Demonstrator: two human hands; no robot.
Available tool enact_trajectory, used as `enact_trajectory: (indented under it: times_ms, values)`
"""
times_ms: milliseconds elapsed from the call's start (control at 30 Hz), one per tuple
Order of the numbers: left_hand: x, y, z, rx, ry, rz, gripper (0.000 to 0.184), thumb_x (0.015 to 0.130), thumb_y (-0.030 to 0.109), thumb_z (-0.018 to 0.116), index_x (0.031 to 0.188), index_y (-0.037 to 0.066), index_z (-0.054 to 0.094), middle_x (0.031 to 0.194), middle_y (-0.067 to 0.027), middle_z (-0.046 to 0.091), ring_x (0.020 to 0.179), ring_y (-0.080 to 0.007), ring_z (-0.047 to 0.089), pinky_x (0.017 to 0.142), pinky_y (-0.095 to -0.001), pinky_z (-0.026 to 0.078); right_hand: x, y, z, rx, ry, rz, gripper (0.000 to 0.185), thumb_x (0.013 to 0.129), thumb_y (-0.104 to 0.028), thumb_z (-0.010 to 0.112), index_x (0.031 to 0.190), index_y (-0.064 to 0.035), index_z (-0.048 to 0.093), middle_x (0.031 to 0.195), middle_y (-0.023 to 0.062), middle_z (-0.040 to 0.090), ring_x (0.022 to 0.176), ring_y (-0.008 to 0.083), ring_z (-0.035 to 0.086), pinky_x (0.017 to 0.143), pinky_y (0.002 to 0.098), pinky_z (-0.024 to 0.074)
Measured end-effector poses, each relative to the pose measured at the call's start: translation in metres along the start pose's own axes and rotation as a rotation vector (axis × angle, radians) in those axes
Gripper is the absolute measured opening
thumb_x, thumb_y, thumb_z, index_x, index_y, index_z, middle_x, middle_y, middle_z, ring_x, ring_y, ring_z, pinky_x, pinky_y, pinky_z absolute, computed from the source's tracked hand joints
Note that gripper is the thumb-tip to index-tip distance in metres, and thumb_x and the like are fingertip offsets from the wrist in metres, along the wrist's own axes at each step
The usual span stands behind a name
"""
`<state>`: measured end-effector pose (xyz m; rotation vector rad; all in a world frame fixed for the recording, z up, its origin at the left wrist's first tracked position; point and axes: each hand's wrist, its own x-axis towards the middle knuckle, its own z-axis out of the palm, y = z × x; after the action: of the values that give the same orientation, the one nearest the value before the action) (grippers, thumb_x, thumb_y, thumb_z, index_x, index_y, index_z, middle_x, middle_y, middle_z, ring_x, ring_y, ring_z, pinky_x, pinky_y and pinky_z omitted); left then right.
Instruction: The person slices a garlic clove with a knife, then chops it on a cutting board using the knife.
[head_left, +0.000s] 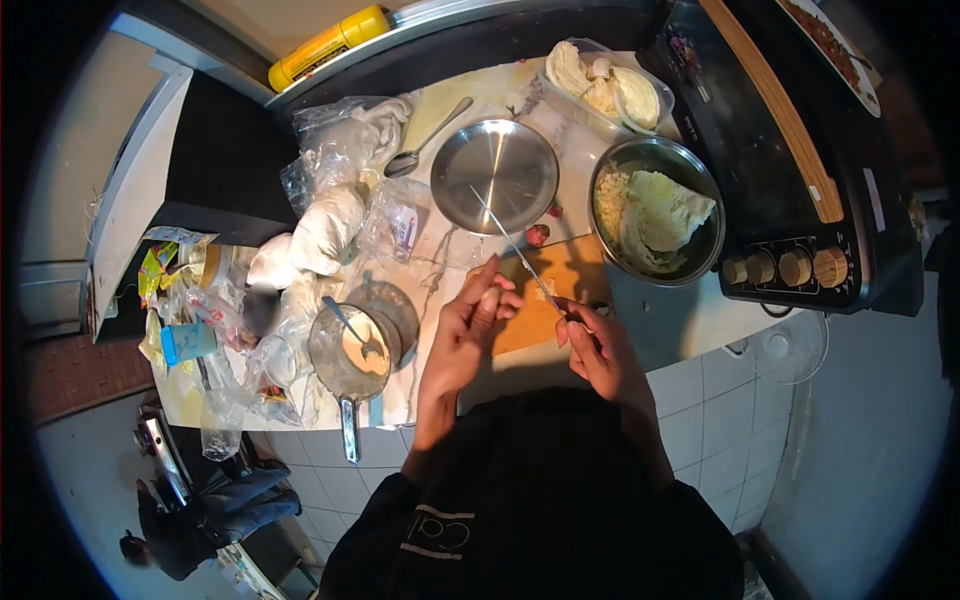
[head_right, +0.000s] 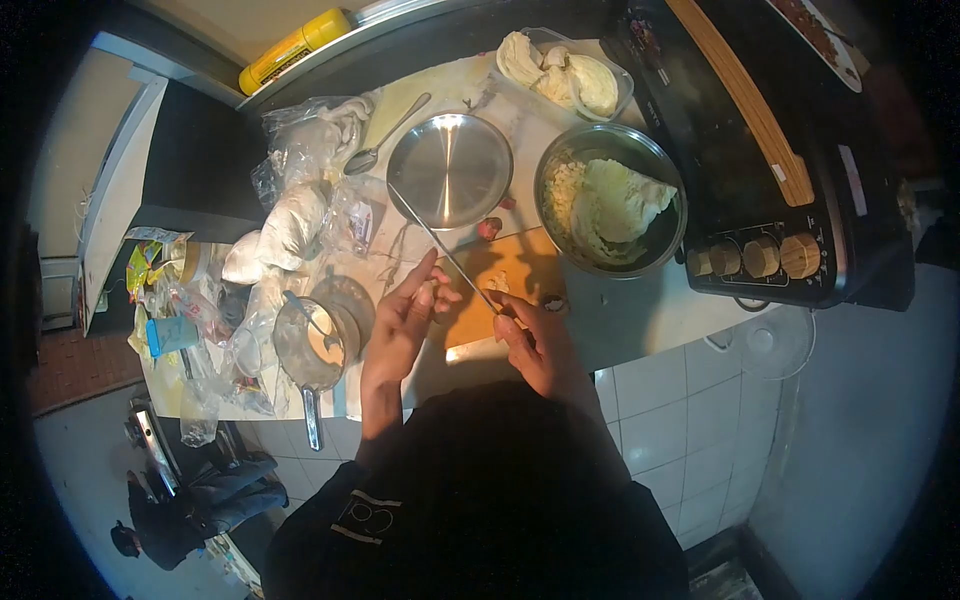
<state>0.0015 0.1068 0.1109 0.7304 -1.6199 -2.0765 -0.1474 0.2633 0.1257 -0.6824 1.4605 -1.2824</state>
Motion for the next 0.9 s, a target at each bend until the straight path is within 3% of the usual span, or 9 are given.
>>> enact_trajectory:
  times_ms: [133,200,267,400,500,567,767,900]
  values:
    - [-0.013,0.017,0.017,-0.083,-0.034,0.062,0.052,0.099,0.0,0.053,0.148,-0.001,0.036,0.117,-0.0077,0.049,0.1,-0.0191,0.064,0.092,-0.0299,0.05,-0.007,-0.004,0.007,-0.03,0.043,-0.083,0.041,0.1,-0.014,0.054,0.14,-0.0066,0.049,0.083,0.0007,0.056,0.057,0.0059,0.045,0.055,0.0219,0.0394]
    - [-0.016,0.02,0.02,-0.133,-0.012,0.048,0.051,0.095,-0.007,0.056,0.143,-0.003,0.04,0.113,-0.0092,0.054,0.103,-0.0199,0.066,0.092,-0.0294,0.051,-0.011,-0.01,0.008,-0.05,0.076,-0.119,0.043,0.099,-0.012,0.054,0.141,-0.0069,0.049,0.083,0.0013,0.056,0.057,0.0063,0.046,0.055,0.0226,0.0399]
    - [-0.016,0.02,0.022,0.007,0.039,0.145,0.046,0.089,-0.012,0.061,0.133,-0.004,0.048,0.106,-0.0115,0.063,0.1,-0.0211,0.068,0.086,-0.0295,0.055,-0.011,-0.02,0.007,-0.021,-0.035,-0.125,0.045,0.097,-0.008,0.054,0.141,-0.0066,0.048,0.085,0.0036,0.058,0.058,0.0071,0.048,0.056,0.0235,0.0414]
    - [-0.018,0.017,0.025,0.036,0.159,0.252,0.038,0.083,-0.014,0.068,0.118,-0.006,0.056,0.099,-0.0149,0.069,0.094,-0.022,0.071,0.08,-0.0304,0.058,-0.015,-0.027,0.01,0.007,-0.055,-0.128,0.046,0.096,-0.005,0.054,0.141,-0.0062,0.048,0.085,0.0052,0.058,0.059,0.0073,0.05,0.057,0.0235,0.0414]
    - [-0.02,0.018,0.023,0.124,0.138,0.34,0.032,0.078,-0.013,0.073,0.107,-0.007,0.061,0.1,-0.0163,0.071,0.087,-0.0212,0.072,0.077,-0.0312,0.059,-0.016,-0.03,0.012,0.005,-0.08,-0.1,0.046,0.095,-0.005,0.056,0.14,-0.0047,0.048,0.089,0.0086,0.061,0.063,0.0103,0.054,0.06,0.025,0.0446]
    - [-0.02,0.014,0.024,0.006,0.196,0.34,0.025,0.077,-0.012,0.076,0.099,-0.007,0.064,0.096,-0.0159,0.072,0.085,-0.0208,0.072,0.077,-0.0307,0.058,-0.016,-0.029,0.013,-0.046,-0.078,-0.154,0.045,0.095,-0.008,0.059,0.138,-0.0031,0.048,0.095,0.0139,0.064,0.069,0.0157,0.06,0.065,0.0283,0.0482]
    - [-0.018,0.015,0.02,0.294,0.238,0.442,0.016,0.073,-0.01,0.079,0.085,-0.006,0.069,0.09,-0.0167,0.074,0.084,-0.0228,0.072,0.076,-0.0306,0.057,-0.014,-0.022,0.018,-0.157,-0.011,-0.248,0.047,0.094,-0.011,0.063,0.137,-0.0008,0.048,0.103,0.0188,0.066,0.084,0.0241,0.066,0.073,0.032,0.0504]
    - [-0.016,0.008,0.016,0.23,0.225,0.467,0.015,0.072,-0.009,0.08,0.083,-0.005,0.07,0.09,-0.0162,0.074,0.083,-0.0222,0.072,0.075,-0.0303,0.057,-0.014,-0.029,0.02,-0.247,-0.001,-0.256,0.047,0.093,-0.01,0.064,0.137,-0.0004,0.048,0.104,0.0184,0.065,0.088,0.0252,0.066,0.076,0.0322,0.0501]
